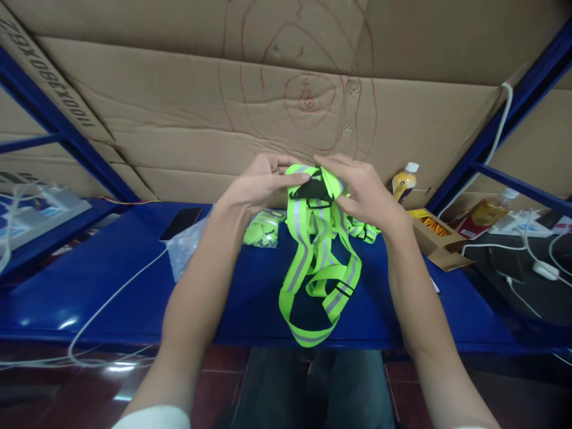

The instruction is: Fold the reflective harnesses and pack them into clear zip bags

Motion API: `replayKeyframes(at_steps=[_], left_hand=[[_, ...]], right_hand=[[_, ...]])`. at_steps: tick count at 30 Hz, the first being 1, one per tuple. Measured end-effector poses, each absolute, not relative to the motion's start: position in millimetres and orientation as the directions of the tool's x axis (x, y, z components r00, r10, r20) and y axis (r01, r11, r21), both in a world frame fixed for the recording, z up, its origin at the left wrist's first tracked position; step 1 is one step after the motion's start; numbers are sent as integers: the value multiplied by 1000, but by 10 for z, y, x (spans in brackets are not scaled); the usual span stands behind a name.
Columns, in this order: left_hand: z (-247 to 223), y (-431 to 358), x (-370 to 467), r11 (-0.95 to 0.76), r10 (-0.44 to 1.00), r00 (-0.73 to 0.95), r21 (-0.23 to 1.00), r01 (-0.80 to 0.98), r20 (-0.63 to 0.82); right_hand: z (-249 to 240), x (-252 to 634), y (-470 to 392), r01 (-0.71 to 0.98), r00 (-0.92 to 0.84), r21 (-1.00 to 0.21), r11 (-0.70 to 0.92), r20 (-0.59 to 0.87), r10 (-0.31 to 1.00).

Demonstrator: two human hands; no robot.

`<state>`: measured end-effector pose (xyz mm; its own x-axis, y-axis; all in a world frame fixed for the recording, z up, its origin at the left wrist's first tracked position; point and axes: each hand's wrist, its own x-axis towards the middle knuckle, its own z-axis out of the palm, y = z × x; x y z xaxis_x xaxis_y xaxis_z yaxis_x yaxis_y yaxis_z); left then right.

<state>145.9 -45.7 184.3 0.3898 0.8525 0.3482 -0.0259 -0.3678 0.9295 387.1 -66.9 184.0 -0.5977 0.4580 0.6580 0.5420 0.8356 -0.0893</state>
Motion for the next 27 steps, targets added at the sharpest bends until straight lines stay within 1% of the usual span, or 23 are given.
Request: replayKeyframes(at_steps=[2, 6, 9, 11, 13, 14, 18, 21, 24, 27], left_hand=[[1846, -460, 1440, -400, 838, 395, 916, -25, 377], [1822, -473, 1476, -564, 757, 412, 825, 22, 507], [1773, -465, 1559, -671, 688, 405, 741, 39, 602], [1735, -436, 1614, -710, 663, 390, 702, 59, 639], [1706, -394, 1650, -698, 674, 402, 712, 73, 620], [1700, -374, 1657, -666, 697, 413, 742, 72, 586], [1728, -332, 1607, -435, 788, 503, 899, 46, 356], [1763, -339, 1534, -298, 795, 564, 954, 39, 225], [1776, -343, 1485, -235, 823, 537, 972, 24, 186], [1778, -335, 1468, -219, 849, 494, 976, 6, 188]], right_hand=[[1872, 3909, -702, 493, -624, -177, 852, 610, 488], [1912, 4043, -719, 452, -563, -387, 804, 575, 593], [1902, 4124, -681, 459, -548, -477, 750, 513, 661], [1896, 4144, -665, 474, -516, -504, 722, 505, 692], [1895, 4133, -666, 494, -476, -475, 728, 553, 684], [1895, 4117, -671, 509, -464, -438, 741, 586, 665], [1858, 4015, -670, 584, -444, -270, 765, 684, 580], [1810, 3944, -639, 614, -432, -203, 763, 723, 539], [1794, 3910, -629, 611, -458, -202, 766, 699, 549], [1819, 3918, -642, 573, -514, -265, 775, 621, 592]])
